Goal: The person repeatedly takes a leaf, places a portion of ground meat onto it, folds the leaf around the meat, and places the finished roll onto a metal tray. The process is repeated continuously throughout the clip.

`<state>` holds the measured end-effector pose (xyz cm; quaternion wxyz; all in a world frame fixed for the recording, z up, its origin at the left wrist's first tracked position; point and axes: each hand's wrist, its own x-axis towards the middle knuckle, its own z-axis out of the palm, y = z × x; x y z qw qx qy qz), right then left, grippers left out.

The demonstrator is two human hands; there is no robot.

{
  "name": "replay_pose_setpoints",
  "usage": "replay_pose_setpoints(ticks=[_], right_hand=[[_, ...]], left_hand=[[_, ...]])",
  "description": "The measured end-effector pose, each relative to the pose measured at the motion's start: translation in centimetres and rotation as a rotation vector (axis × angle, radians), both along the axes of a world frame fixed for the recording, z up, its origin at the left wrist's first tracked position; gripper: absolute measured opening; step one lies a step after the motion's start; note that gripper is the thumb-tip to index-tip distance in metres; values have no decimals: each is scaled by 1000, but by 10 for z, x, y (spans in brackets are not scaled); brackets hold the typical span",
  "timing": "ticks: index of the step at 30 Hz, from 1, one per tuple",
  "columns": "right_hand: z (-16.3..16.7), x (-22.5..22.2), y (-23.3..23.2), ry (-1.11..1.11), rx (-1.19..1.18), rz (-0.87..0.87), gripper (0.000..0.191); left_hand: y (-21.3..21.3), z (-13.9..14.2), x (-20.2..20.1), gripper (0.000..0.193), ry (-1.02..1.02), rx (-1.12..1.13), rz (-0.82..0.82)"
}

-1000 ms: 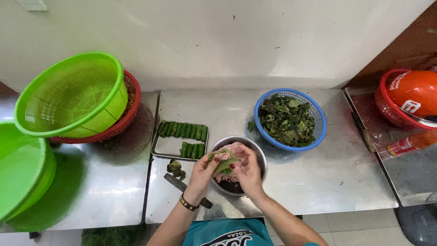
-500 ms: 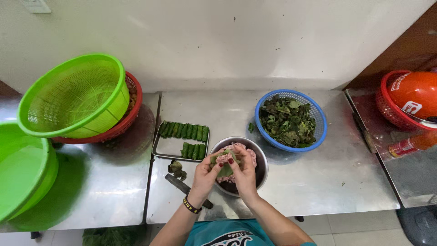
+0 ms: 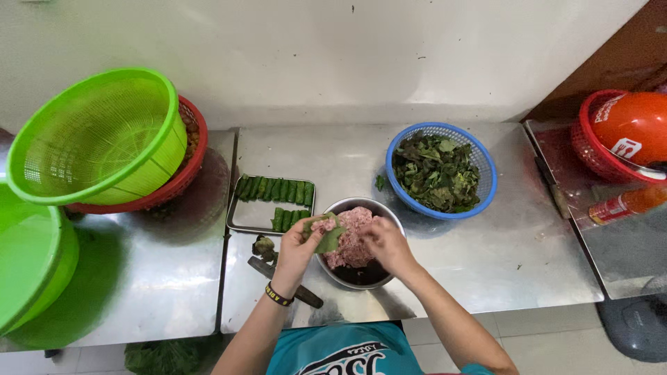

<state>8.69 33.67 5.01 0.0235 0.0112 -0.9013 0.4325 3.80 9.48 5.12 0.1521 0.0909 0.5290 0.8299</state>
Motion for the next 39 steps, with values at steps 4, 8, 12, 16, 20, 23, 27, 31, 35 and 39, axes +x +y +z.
replay_pose_setpoints(ticks=[4,8,12,16,20,23,27,31,35,39], right_hand=[[-35,7,-7,224,385,89,26],[-60,4,-19,268,434,64,18],[-71,4,-25,245,524,39,15],[-64,11,-26,147,378,17,14],[-37,6,-9,-99,-57,-35,13],[-20,-3,8,-91,-106,-37,13],[-32,-15,9,-17,292,118,22],[-69,-10,-3,195,484,118,31],[-84,1,-8,312,479,129,26],[-47,-4,-3,-113,153,107,13]], left_hand=[[-4,6,7,28,-11,-61,41],[-3,4,11,29,-5,-82,59],[-3,0,10,29,21,-87,75],[-3,-4,10,30,15,-84,72],[-4,-6,10,33,71,-136,31],[-3,-4,12,37,132,-195,3],[-3,1,15,41,131,-183,-18],[-6,2,15,42,144,-188,11],[-8,2,14,41,135,-237,29],[-6,4,14,43,132,-218,5]])
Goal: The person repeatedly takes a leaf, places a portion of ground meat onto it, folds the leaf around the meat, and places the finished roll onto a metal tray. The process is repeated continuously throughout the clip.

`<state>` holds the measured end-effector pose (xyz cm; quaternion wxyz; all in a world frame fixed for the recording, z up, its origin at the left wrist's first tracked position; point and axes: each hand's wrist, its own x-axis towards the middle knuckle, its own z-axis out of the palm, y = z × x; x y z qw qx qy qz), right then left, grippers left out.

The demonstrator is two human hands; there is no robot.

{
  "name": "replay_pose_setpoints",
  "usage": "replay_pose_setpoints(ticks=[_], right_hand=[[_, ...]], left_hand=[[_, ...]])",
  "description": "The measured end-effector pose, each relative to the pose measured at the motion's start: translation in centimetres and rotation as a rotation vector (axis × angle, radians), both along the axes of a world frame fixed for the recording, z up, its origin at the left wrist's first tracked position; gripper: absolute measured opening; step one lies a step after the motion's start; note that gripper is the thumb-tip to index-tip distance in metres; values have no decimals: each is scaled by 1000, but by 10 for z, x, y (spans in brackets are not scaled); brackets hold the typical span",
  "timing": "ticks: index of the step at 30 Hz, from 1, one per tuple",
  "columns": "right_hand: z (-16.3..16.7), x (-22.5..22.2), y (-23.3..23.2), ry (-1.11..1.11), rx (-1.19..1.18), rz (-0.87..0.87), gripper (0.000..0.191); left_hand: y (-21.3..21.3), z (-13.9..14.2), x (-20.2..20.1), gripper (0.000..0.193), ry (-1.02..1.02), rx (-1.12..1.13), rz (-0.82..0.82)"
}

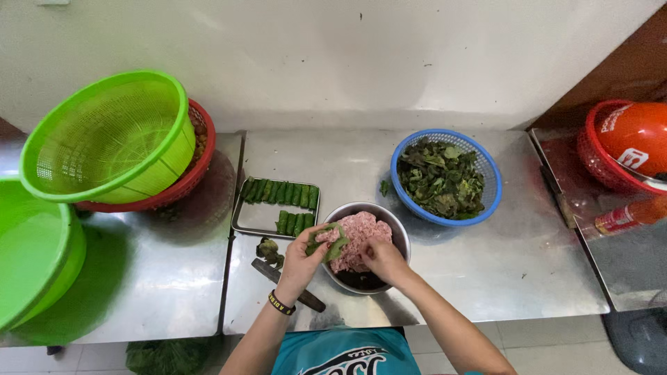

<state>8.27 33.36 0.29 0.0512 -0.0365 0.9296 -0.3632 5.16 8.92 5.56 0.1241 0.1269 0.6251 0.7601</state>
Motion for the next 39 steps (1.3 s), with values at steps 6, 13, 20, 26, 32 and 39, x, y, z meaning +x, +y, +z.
replay_pose_setpoints(ticks=[6,13,20,26,32,39], right_hand=[[94,2,12,-124,-766,97,11],[123,-10,-11,-211,-716,176,4],[131,4,-14,240,-555,169,11],[126,21,-25,457,-521,97,17],[96,24,-34,48,-913,-102,30],[93,33,-36,404,-430,97,29]], left_hand=[[5,7,8,43,18,-17,-103],[10,12,18,36,43,14,-170],[11,14,14,30,11,68,-154],[14,13,16,29,24,102,-157],[16,7,15,31,11,148,-169],[5,19,13,32,-79,196,-274]])
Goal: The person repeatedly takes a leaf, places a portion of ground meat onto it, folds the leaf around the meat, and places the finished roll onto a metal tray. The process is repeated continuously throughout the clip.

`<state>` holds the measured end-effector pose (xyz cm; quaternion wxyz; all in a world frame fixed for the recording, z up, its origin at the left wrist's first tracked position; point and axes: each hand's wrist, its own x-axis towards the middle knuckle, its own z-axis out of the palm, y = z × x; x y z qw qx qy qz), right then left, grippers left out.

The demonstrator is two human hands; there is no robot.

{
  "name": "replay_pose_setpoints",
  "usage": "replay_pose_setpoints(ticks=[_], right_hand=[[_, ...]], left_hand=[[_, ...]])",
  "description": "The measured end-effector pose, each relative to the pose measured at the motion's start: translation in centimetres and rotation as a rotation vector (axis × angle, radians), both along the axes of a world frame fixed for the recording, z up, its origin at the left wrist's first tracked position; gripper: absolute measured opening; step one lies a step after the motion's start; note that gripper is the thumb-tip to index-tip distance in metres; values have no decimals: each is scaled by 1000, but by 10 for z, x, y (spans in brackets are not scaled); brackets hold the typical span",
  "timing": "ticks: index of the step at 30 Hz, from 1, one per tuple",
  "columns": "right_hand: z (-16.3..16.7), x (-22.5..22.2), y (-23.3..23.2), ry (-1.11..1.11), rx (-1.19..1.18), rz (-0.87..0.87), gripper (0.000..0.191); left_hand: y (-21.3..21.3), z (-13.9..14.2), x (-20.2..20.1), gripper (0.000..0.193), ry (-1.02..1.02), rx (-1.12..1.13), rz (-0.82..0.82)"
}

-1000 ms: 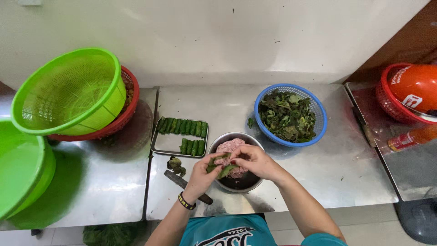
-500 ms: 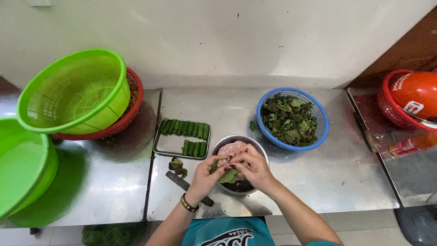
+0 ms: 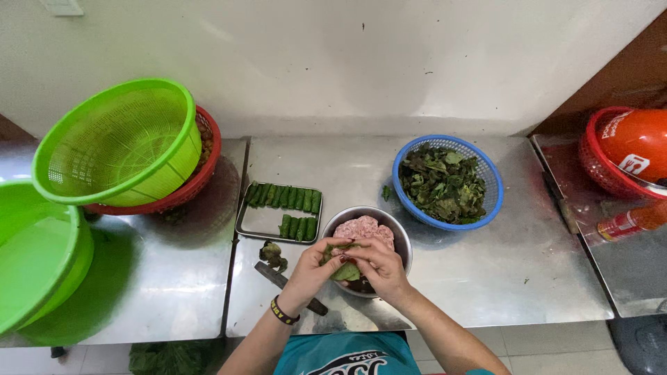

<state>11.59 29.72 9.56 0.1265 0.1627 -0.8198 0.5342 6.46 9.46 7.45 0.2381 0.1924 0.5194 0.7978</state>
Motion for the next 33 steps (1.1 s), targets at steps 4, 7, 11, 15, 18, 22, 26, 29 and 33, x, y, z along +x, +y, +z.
replay_pose_setpoints(ticks=[4,7,11,15,18,22,26,29,33], right_hand=[[17,3,10,134,129,203,51],[14,3,8,200,183,153,49],[-11,-2,-4,148,-87,-11,31],[-32,3,-21,126,-228,-126,24],[-41,4,-33,177,-313,-122,21],[-52,8,-42,-142,-669,-128,24],[-69,11,-37,-81,-562,-159,9],[-88,17,-37,-122,-589,-149,9],[-113,28,-36,-355,-764,-110,7]], left_hand=[[-11,14,-2,35,-230,-73,-53],[-13,20,2,37,-288,-29,-93],[-13,22,10,48,-176,41,-128],[-2,13,19,45,82,5,108],[6,4,20,23,90,-78,300],[5,-5,23,17,-39,-101,273],[9,-19,26,15,-100,-54,284],[9,-34,26,11,-110,-38,303],[0,-54,33,9,1,-76,276]])
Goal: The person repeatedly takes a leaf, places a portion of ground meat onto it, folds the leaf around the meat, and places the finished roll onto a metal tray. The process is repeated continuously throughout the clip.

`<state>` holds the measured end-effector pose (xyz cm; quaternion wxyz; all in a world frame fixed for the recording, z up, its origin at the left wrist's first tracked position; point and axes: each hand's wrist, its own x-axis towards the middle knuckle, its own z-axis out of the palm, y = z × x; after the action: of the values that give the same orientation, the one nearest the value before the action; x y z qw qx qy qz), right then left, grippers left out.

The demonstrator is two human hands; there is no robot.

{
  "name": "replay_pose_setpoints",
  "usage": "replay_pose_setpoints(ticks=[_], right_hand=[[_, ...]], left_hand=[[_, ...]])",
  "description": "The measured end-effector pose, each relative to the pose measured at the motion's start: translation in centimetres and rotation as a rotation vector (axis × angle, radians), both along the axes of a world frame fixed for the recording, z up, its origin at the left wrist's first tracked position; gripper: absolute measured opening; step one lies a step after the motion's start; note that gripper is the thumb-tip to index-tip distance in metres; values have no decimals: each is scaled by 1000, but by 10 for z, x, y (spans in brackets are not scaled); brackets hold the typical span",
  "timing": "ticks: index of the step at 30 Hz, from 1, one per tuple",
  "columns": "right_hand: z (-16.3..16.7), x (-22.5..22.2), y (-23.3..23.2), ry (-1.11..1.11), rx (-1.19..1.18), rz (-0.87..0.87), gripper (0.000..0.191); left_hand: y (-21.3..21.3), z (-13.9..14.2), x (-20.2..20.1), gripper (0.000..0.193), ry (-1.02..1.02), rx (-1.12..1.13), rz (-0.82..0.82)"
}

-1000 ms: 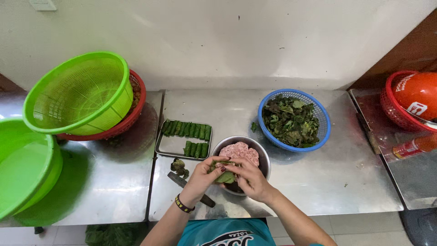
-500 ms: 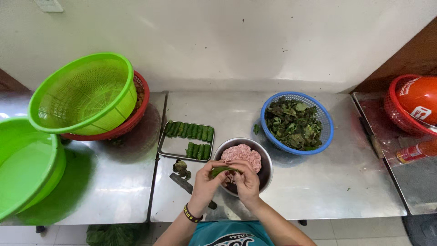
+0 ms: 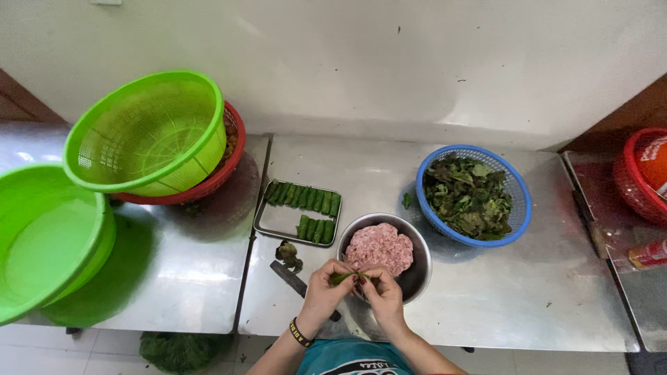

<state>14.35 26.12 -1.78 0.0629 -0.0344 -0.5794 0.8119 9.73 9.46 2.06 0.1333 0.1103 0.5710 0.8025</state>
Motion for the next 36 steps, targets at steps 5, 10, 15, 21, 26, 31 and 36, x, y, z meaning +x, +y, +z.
replay_pose_setpoints(ticks=[5,10,15,21,26,31,36], right_hand=[[-9,9,-1,-42,122,38,7],[6,4,-10,35,124,30,12],[28,-4,-16,-77,45,10,13],[64,-10,-14,509,1048,-107,22],[85,-14,-1,565,1041,108,32],[84,-17,-1,554,1058,186,26],[77,-17,-3,570,1072,206,22]], left_hand=[[-10,-13,8,15,-56,-104,12],[-15,-18,0,8,-56,-11,-34],[-17,-22,-9,31,-5,15,-17],[-6,-46,-15,16,-632,464,-93],[-19,-65,-25,18,-719,361,-154],[-25,-67,-26,19,-753,242,-239],[-32,-62,-26,22,-751,240,-275]])
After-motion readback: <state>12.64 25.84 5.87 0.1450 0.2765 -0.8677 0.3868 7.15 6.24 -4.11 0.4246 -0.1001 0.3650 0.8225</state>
